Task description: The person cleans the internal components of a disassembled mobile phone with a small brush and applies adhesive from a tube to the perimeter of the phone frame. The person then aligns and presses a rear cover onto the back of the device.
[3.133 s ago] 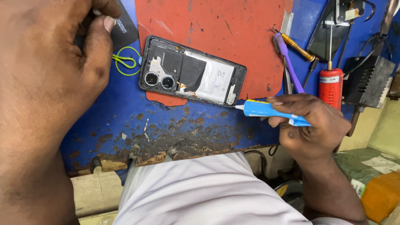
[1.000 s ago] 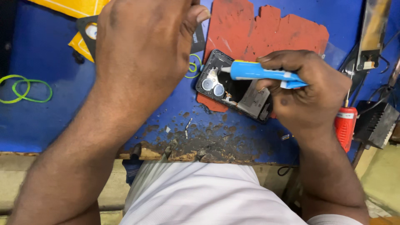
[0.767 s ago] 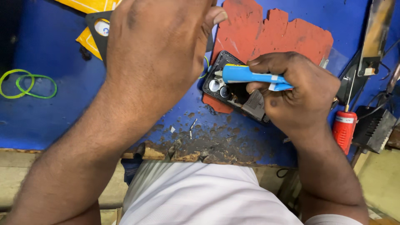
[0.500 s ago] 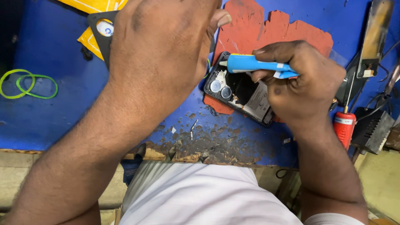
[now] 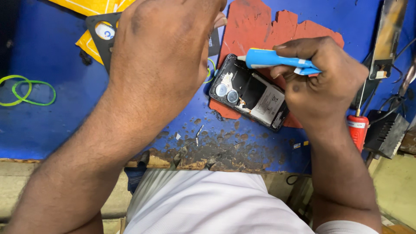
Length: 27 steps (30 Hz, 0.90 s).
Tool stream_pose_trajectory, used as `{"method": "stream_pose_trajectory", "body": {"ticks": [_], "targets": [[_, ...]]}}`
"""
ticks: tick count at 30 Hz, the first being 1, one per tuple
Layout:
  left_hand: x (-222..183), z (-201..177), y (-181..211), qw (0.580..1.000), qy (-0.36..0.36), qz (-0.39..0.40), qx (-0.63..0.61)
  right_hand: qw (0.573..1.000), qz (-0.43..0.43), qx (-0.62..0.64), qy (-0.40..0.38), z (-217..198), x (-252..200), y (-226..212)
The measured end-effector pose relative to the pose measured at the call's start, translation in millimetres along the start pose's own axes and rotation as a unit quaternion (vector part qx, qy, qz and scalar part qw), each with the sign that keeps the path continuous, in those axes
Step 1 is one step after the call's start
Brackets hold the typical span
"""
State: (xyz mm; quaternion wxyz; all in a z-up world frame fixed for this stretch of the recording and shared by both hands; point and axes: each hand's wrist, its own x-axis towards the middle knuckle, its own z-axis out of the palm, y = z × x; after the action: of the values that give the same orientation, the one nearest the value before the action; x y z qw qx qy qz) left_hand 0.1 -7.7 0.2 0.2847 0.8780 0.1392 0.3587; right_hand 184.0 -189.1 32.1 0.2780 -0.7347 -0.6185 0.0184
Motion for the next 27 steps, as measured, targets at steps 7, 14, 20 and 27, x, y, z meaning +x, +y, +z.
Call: {"method": "stream_pose_trajectory", "body": {"ticks": [7,14,20,27], "targets": [[1,0,0,1.0,-0.01,0.006,0.009,0.999,0.013,-0.05,0.012,-10,-12,-2],[-2,-1,-2,0.999,-0.02,0.015,0.03,0.997,0.033,-0.069,0.016,-21,-29,1],[-4,-2,-3,0.999,-0.038,0.01,0.019,0.994,0.077,-0.072,0.024,-30,-48,2],[-3,-4,-2,0.996,-0.047,0.036,0.064,0.993,0.075,-0.081,0.032,-44,-71,11]]}}
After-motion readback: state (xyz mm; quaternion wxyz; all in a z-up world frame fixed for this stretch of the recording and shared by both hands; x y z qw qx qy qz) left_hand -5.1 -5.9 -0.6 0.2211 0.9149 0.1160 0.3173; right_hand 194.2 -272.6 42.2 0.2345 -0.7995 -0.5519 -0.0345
